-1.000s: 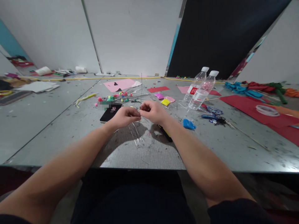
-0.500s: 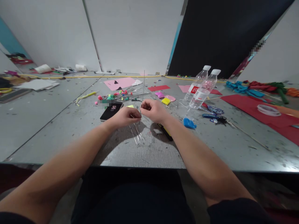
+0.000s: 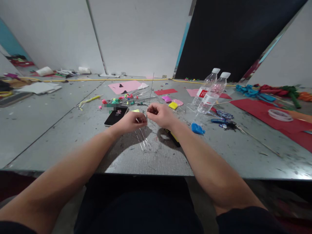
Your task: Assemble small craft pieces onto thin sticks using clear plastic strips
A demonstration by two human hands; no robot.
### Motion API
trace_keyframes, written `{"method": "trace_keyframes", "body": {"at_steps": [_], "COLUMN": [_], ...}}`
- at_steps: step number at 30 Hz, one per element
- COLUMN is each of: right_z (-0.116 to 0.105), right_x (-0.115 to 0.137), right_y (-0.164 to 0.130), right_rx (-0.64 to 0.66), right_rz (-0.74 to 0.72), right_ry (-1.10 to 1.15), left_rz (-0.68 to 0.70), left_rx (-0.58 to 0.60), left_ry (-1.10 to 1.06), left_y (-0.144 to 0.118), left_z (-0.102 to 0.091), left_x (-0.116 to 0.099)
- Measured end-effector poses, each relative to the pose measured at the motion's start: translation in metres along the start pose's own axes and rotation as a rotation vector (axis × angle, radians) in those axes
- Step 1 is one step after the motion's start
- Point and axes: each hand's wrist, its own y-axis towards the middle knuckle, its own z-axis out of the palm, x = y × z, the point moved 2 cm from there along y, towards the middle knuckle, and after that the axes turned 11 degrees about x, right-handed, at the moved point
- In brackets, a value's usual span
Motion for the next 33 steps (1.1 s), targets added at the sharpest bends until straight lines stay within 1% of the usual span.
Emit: {"method": "trace_keyframes", "body": {"at_steps": [3, 7, 12, 15, 17, 23, 33], "right_z": [0.0, 0.001, 0.001, 0.003, 0.004, 0.011, 0.013], "right_x": [-0.001, -0.005, -0.006, -0.006, -0.006, -0.008, -0.011], "right_y": [0.001, 0.002, 0.003, 0.002, 0.002, 0.003, 0.002], "right_rx": [-0.002, -0.018, -0.012, 0.019, 0.023, 0.028, 0.067], "right_rz": [-0.001, 0.002, -0.008, -0.002, 0.007, 0.047, 0.073], "right_ry": [0.001, -0.001, -0.033, -0.031, -0.026, -0.003, 0.033], "left_rz": [0.003, -0.024, -0.038, -0.032, -0.027, -0.01, 0.053], "left_rx": [-0.049, -0.14, -0.333, -0.402, -0.415, -0.394, -0.432], "left_ry": [-0.048, -0.093, -0.181, -0.196, -0.19, -0.18, -0.139], "left_y": [0.0, -0.001, -0.003, -0.002, -0.002, 0.0, 0.0], "left_z": [-0.001, -0.004, -0.008, -0.008, -0.007, -0.003, -0.003], "left_x": [-0.004, -0.009, -0.011, -0.014, -0.015, -0.014, -0.016]}}
